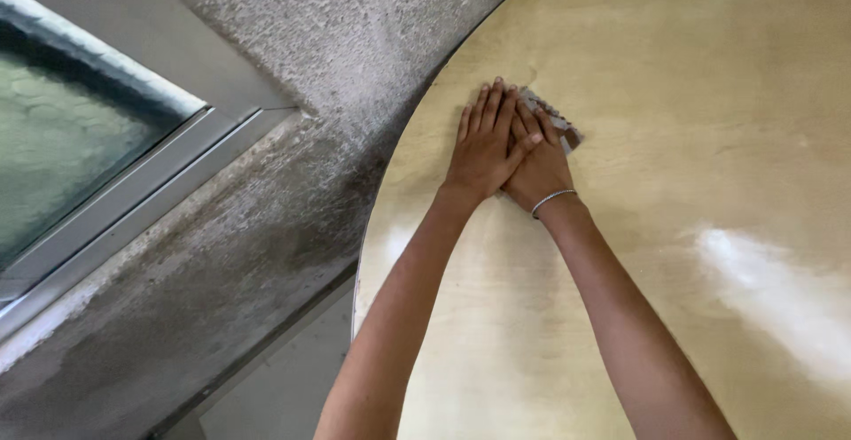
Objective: The person wipes a large round wooden table with a cloth, using both hands to scrub the surface. They occasionally spray a red liquid from a bottle onto the table and continue wiping in circular and linear motions across the entire surface.
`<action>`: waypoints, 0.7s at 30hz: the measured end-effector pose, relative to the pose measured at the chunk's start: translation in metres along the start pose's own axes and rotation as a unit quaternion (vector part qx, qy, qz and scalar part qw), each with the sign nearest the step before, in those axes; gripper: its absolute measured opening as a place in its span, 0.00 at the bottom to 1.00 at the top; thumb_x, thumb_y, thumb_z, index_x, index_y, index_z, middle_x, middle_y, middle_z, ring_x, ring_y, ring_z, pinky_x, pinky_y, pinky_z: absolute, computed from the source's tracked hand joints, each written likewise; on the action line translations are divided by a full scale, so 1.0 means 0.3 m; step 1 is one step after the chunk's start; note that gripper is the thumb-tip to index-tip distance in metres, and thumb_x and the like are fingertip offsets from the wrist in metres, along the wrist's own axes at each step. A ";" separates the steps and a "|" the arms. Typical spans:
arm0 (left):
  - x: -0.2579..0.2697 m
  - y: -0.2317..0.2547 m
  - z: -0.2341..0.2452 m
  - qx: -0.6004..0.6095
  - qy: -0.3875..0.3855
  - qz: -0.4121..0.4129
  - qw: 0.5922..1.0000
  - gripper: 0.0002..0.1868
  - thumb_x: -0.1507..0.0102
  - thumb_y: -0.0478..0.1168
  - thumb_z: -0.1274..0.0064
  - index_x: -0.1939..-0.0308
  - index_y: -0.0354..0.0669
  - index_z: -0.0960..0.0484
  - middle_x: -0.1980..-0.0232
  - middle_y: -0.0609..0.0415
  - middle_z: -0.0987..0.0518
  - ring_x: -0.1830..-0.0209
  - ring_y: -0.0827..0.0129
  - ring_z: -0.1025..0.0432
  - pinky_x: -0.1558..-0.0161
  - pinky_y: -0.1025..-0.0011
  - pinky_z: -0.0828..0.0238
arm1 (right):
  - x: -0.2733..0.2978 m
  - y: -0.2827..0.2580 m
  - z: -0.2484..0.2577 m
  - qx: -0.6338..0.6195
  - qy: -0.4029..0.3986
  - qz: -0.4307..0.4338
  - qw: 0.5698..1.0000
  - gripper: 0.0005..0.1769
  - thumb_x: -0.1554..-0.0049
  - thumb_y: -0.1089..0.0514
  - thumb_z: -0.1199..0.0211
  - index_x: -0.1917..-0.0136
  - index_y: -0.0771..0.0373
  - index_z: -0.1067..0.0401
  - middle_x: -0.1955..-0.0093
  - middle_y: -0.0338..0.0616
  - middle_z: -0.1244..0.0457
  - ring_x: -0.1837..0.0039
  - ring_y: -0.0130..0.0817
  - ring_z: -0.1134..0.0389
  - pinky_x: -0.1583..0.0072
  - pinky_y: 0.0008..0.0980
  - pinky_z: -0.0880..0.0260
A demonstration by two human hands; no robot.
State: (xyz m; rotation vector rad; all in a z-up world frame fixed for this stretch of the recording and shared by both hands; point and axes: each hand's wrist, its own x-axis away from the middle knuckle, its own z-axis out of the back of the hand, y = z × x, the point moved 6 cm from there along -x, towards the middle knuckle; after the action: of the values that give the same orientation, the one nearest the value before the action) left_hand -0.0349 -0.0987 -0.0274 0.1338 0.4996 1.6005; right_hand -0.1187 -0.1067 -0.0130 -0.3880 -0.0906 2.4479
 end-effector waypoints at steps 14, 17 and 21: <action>-0.134 0.065 -0.068 0.022 -0.007 -0.023 0.999 0.41 0.29 0.64 0.66 0.20 0.42 0.47 0.15 0.49 0.53 0.14 0.59 0.61 0.18 0.55 0.71 | -0.010 0.141 -0.010 0.003 -0.023 -0.089 0.996 0.45 0.41 0.42 0.46 0.18 0.61 0.53 0.15 0.53 0.61 0.15 0.45 0.66 0.20 0.50 0.72; -0.060 0.087 -0.055 0.017 -0.013 -0.039 0.999 0.40 0.28 0.62 0.66 0.19 0.42 0.47 0.15 0.49 0.53 0.14 0.59 0.61 0.18 0.54 0.71 | 0.060 0.092 0.019 0.023 -0.015 -0.096 0.995 0.44 0.40 0.43 0.47 0.17 0.61 0.52 0.14 0.52 0.60 0.14 0.45 0.66 0.20 0.51 0.71; 0.115 0.097 -0.035 0.015 -0.016 -0.050 0.998 0.40 0.28 0.62 0.65 0.19 0.42 0.47 0.15 0.48 0.53 0.14 0.58 0.61 0.18 0.53 0.71 | 0.185 -0.026 0.020 0.008 0.026 -0.088 0.996 0.41 0.36 0.44 0.49 0.16 0.61 0.51 0.14 0.52 0.59 0.14 0.45 0.65 0.19 0.52 0.71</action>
State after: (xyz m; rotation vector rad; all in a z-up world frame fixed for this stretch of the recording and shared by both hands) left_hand -0.0692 -0.0682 -0.0326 0.1557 0.4984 1.4904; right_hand -0.1573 -0.0661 -0.0201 -0.4187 -0.0781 2.2627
